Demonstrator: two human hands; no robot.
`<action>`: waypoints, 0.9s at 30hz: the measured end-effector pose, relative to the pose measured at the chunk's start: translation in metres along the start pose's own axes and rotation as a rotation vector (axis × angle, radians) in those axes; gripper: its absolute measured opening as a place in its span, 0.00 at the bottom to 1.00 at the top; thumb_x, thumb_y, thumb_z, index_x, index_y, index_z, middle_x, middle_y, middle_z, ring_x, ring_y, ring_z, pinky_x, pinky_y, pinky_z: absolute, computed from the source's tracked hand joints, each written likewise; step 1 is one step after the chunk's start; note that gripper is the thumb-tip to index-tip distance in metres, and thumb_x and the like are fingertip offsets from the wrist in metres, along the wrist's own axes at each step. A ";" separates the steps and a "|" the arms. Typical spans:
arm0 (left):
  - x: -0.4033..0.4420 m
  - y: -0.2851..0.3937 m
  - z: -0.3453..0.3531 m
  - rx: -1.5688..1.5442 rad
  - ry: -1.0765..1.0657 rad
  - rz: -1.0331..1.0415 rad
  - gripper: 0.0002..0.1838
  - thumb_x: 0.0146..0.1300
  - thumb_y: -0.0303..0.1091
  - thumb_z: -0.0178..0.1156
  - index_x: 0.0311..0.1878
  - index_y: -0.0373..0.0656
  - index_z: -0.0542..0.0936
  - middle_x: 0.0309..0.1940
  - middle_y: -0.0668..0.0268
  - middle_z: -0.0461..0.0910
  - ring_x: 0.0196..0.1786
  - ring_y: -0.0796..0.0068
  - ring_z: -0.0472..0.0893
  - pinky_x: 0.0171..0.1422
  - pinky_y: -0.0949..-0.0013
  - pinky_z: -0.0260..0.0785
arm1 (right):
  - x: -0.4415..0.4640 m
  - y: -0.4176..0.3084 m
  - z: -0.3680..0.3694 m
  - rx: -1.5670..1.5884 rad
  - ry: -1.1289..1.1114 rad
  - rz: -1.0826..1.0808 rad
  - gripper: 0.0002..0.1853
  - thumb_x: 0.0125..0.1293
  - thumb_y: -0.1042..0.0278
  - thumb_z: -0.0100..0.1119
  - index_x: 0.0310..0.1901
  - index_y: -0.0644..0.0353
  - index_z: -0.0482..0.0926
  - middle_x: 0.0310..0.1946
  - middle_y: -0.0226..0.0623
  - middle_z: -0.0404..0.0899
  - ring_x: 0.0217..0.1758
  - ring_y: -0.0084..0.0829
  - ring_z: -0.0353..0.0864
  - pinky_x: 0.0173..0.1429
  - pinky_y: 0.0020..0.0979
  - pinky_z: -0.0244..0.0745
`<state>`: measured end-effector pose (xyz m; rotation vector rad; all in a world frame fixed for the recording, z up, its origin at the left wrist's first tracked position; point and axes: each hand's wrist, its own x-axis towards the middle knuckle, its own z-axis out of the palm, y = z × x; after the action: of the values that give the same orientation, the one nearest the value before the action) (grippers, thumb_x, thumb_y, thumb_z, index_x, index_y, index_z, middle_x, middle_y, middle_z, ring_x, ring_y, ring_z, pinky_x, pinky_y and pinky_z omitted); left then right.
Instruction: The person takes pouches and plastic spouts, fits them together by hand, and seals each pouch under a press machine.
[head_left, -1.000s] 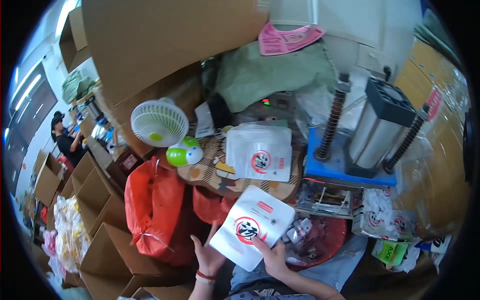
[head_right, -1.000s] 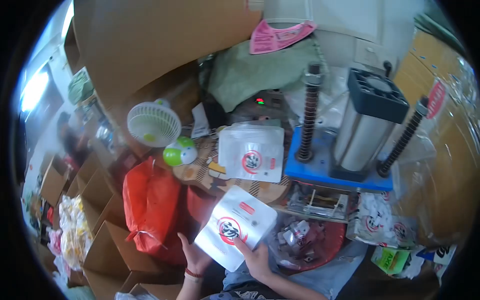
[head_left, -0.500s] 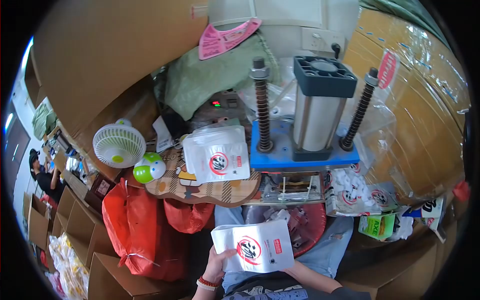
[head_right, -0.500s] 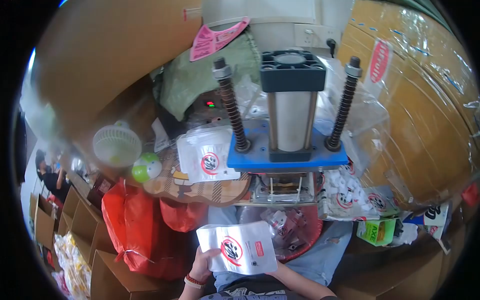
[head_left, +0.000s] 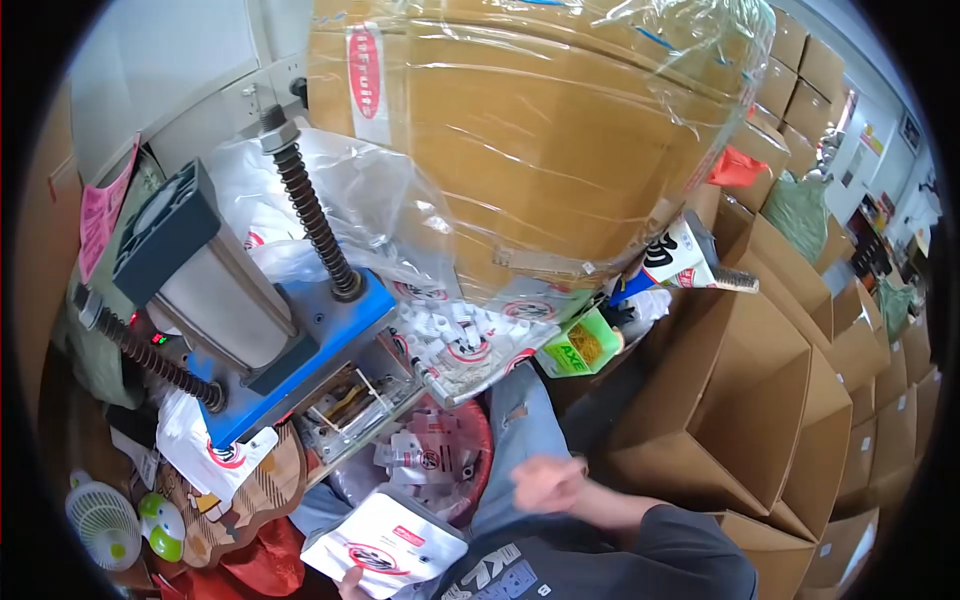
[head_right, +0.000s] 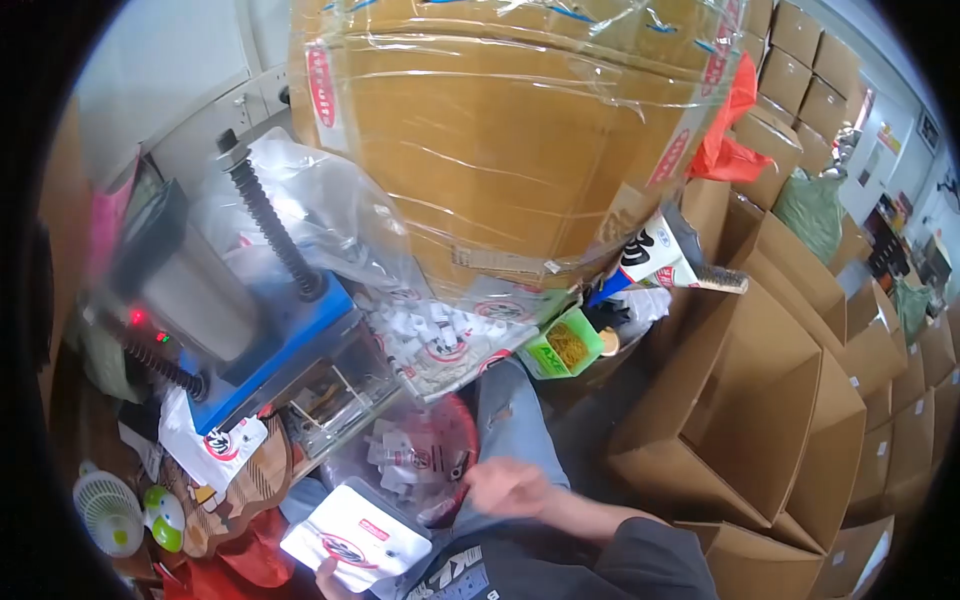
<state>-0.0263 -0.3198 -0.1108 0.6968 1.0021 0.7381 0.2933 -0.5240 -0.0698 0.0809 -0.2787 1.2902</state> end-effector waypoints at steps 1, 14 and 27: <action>0.005 0.000 -0.012 -0.051 -0.014 -0.038 0.26 0.62 0.30 0.56 0.62 0.27 0.70 0.52 0.48 0.78 0.53 0.51 0.80 0.60 0.51 0.75 | 0.001 -0.037 0.010 -0.504 0.005 -0.085 0.16 0.62 0.52 0.66 0.28 0.54 0.75 0.29 0.27 0.72 0.19 0.26 0.68 0.20 0.29 0.57; 0.027 0.040 -0.030 -0.381 -0.112 0.259 0.40 0.55 0.27 0.59 0.74 0.37 0.60 0.64 0.55 0.72 0.65 0.56 0.75 0.69 0.52 0.68 | 0.020 -0.145 0.038 -2.673 1.177 -0.620 0.10 0.70 0.63 0.59 0.40 0.62 0.83 0.34 0.48 0.82 0.37 0.49 0.82 0.41 0.45 0.76; 0.242 0.205 -0.027 0.879 0.584 1.252 0.42 0.44 0.37 0.78 0.63 0.35 0.69 0.71 0.49 0.54 0.74 0.47 0.57 0.74 0.52 0.56 | 0.107 0.110 0.022 -2.242 -0.647 -0.090 0.08 0.57 0.64 0.73 0.28 0.54 0.81 0.23 0.31 0.81 0.23 0.34 0.81 0.28 0.32 0.76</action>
<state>-0.0116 -0.0040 -0.0743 2.0405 1.3893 1.6620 0.2111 -0.3978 -0.0320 -1.3728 -2.0379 0.2173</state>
